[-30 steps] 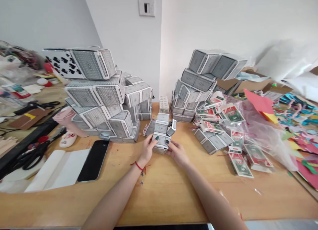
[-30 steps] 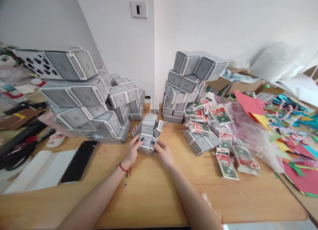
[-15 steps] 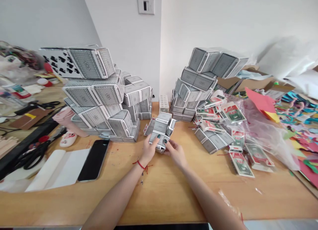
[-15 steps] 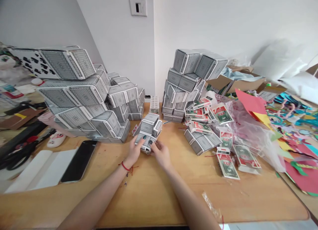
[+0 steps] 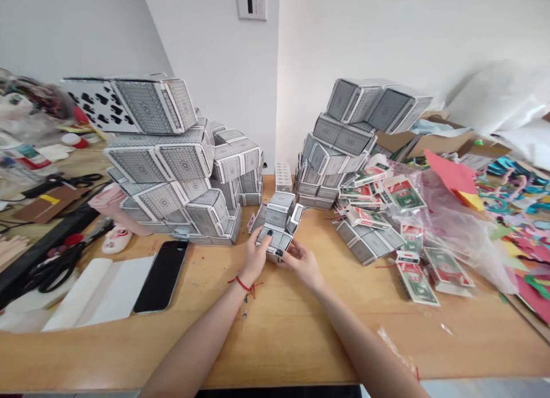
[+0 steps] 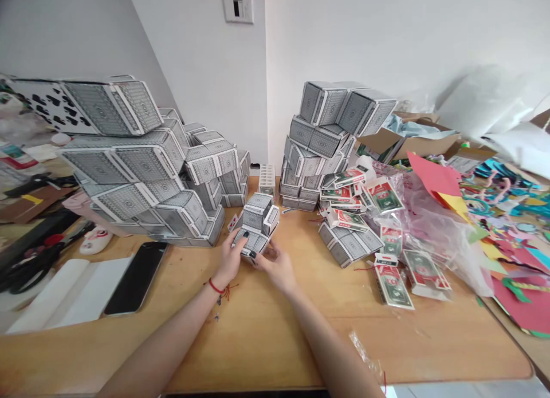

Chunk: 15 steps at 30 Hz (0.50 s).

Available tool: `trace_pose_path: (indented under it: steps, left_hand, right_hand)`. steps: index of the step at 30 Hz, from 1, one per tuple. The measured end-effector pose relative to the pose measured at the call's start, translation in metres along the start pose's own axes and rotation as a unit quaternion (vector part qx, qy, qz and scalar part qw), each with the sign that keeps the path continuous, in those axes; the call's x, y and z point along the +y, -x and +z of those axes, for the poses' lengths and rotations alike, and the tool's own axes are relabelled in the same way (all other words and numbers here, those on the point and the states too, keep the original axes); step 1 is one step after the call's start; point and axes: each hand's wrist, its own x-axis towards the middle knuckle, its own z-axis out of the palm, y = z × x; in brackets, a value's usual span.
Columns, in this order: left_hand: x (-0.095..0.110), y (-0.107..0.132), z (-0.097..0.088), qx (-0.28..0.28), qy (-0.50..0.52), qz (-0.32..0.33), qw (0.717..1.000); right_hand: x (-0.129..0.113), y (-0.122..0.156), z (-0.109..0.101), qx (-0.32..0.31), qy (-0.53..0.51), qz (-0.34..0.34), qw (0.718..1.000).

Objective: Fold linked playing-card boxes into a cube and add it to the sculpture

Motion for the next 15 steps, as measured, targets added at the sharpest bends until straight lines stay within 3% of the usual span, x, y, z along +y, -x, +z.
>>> trace_pose_path:
  steps: [15]
  left_hand:
    - [-0.0017, -0.0003, -0.0005, -0.016, 0.011, -0.002, 1.000]
  right_hand:
    - [-0.0036, 0.0041, 0.0046, 0.031, -0.001, -0.010, 0.999]
